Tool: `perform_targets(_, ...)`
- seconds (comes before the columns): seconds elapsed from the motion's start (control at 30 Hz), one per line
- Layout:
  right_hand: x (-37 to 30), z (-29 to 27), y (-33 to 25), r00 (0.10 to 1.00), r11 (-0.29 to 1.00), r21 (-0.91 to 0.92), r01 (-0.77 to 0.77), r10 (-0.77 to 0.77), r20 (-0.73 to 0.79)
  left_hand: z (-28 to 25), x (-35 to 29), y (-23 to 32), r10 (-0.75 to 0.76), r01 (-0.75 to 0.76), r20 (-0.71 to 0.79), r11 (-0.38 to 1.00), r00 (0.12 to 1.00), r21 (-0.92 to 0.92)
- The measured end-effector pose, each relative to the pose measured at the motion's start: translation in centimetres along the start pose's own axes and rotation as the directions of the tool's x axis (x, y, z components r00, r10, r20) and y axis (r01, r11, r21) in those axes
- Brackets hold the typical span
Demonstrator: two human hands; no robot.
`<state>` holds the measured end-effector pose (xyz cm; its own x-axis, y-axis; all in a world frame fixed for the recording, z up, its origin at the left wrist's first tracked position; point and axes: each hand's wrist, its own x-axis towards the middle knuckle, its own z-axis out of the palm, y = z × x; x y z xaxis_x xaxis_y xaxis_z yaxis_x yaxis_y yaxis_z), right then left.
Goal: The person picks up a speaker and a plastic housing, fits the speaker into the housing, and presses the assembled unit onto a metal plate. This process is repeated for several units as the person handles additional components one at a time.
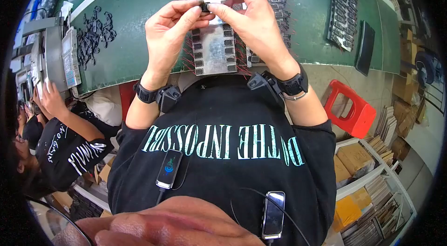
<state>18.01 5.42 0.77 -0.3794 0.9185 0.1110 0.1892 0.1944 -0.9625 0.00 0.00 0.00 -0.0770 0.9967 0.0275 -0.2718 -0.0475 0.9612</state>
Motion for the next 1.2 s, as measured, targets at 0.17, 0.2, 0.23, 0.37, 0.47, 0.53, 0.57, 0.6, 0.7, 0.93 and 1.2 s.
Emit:
perform_targets(0.17,0.4,-0.8,-0.6,0.975,0.946,0.289,-0.147,0.089,0.204,0.1,0.1,0.3,0.000,-0.001,0.021,1.000,1.000,0.011)
perform_targets(0.2,0.6,-0.9,-0.6,0.974,0.952,0.274,-0.135,0.077,0.213,0.1,0.2,0.4,0.001,-0.002,0.029,1.000,1.000,0.014)
perform_targets(0.23,0.7,-0.9,-0.6,0.973,0.958,0.258,-0.124,0.066,0.222,0.0,0.2,0.4,0.002,-0.003,0.036,1.000,0.999,0.017)
perform_targets(0.37,0.5,-0.6,-1.0,0.982,0.994,0.107,-0.016,-0.005,0.187,0.6,-0.1,0.3,0.050,-0.050,0.014,0.998,0.999,0.029)
perform_targets(0.47,-0.5,-1.0,-2.3,0.967,0.999,0.020,-0.032,0.026,0.253,-0.5,-0.4,0.9,-0.010,-0.006,0.121,0.991,0.993,0.132)
perform_targets(0.53,-0.8,-1.2,-2.7,0.957,0.999,-0.025,-0.039,0.045,0.285,-1.4,-0.4,1.7,-0.043,0.012,0.170,0.983,0.984,0.183)
perform_targets(0.57,-0.8,-1.3,-2.6,0.954,0.999,0.002,-0.051,0.048,0.297,-1.9,-0.2,2.0,-0.074,0.037,0.194,0.982,0.978,0.187)
perform_targets(0.6,-0.8,-1.3,-2.4,0.949,0.998,0.030,-0.063,0.051,0.310,-2.3,0.1,2.3,-0.104,0.062,0.217,0.979,0.971,0.192)
perform_targets(0.7,-0.3,-1.7,-1.9,0.974,0.986,-0.159,0.048,-0.011,0.225,-2.7,1.3,2.5,-0.052,0.008,0.169,0.967,0.984,0.254)
perform_targets(0.93,0.2,-1.4,1.1,0.922,0.602,-0.719,0.349,-0.358,0.148,-2.7,5.0,0.5,0.208,-0.190,0.033,0.802,0.977,0.567)
perform_targets(1.2,0.6,-1.6,0.0,0.958,0.598,-0.753,0.272,-0.238,0.157,-1.1,6.8,-1.7,0.285,-0.331,0.214,0.472,0.934,0.817)
